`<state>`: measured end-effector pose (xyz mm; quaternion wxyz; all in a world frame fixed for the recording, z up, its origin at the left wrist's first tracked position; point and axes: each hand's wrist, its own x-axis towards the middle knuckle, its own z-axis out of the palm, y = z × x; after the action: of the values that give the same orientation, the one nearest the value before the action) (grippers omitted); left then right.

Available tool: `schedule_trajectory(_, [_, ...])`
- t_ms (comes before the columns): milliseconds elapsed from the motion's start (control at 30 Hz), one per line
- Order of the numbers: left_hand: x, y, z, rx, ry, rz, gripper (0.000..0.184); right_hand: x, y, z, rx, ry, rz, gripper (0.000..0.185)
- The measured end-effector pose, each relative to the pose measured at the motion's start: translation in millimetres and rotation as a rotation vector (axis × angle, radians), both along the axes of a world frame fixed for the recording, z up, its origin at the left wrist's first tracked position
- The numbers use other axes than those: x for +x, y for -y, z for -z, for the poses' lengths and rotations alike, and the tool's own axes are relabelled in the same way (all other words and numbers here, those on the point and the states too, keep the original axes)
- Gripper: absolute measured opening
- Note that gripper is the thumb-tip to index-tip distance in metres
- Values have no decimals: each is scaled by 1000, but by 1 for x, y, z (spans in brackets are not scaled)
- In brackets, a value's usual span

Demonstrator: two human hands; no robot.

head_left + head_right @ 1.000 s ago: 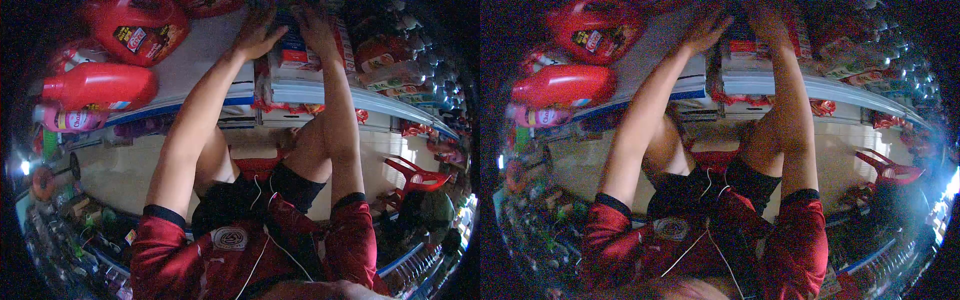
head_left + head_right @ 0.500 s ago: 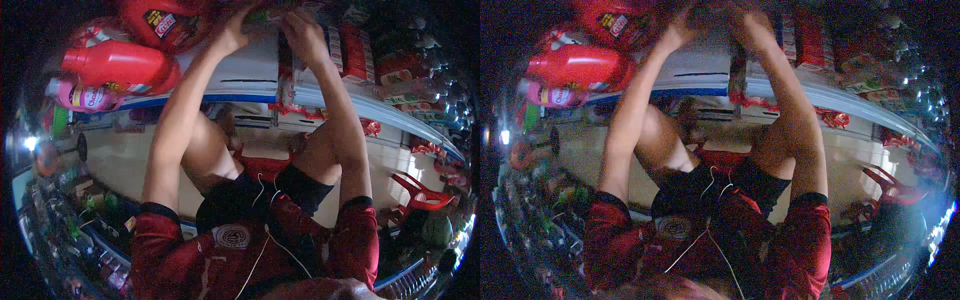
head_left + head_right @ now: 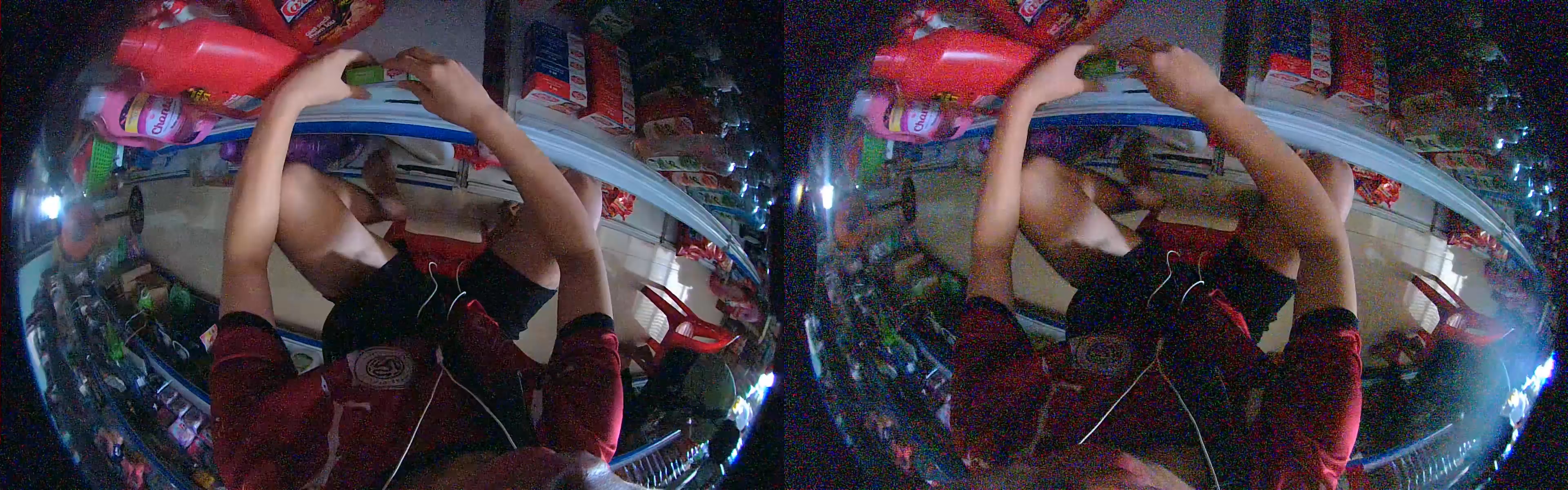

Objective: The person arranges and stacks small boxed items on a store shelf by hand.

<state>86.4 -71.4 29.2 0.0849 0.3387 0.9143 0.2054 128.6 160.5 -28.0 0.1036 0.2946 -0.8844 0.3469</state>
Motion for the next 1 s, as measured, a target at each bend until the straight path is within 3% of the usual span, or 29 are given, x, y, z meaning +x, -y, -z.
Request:
schedule_trajectory(100, [-1, 1, -10, -120, 183, 18, 50, -2, -8, -10, 48, 108, -80, 35])
schedule_trajectory(233, [0, -7, -15, -147, 234, 18, 52, 3, -15, -20, 36, 94, -139, 37])
schedule_trajectory(333, [4, -17, -29, -329, 266, -23, 66, 5, -20, -21, -10, 46, -168, 38])
schedule_trajectory(400, [1, -19, -20, -64, 307, 70, 84, -1, -35, -21, -40, -108, -138, 41])
schedule_trajectory(433, [-2, -22, -14, -62, 302, 80, 84, -12, -54, -22, 68, 8, -6, 43])
schedule_trajectory(500, [-3, -32, -7, 188, 2, -134, 99, -24, -103, -34, 166, 3, 316, 41])
schedule_trajectory(567, [3, -63, -32, 270, -44, -119, 91, -36, -154, -39, 222, -184, 588, 42])
schedule_trajectory(600, [4, -81, -50, 293, 25, -112, 86, -12, -145, -73, 150, -467, 632, 21])
schedule_trajectory(633, [5, -96, -58, 315, 93, -104, 84, -21, -163, -63, 154, -471, 636, 21])
schedule_trajectory(700, [-4, -124, -40, 377, 22, -48, 81, -43, -212, -23, 304, -15, 687, 43])
schedule_trajectory(767, [-21, -154, -7, 492, -116, 156, 77, -32, -206, -18, 288, -25, 756, 45])
schedule_trajectory(833, [-25, -185, 12, 483, -194, 203, 71, -23, -203, -21, 942, -450, 649, 43])
schedule_trajectory(867, [-29, -198, 19, 473, -288, 233, 66, -29, -211, -13, 948, -453, 655, 43])
schedule_trajectory(933, [-30, -216, 37, 398, -301, 201, 65, -43, -229, 11, 701, -497, 432, 40])
schedule_trajectory(1000, [-36, -228, 44, 320, -317, 170, 69, -42, -224, 2, 632, -463, 533, 38])
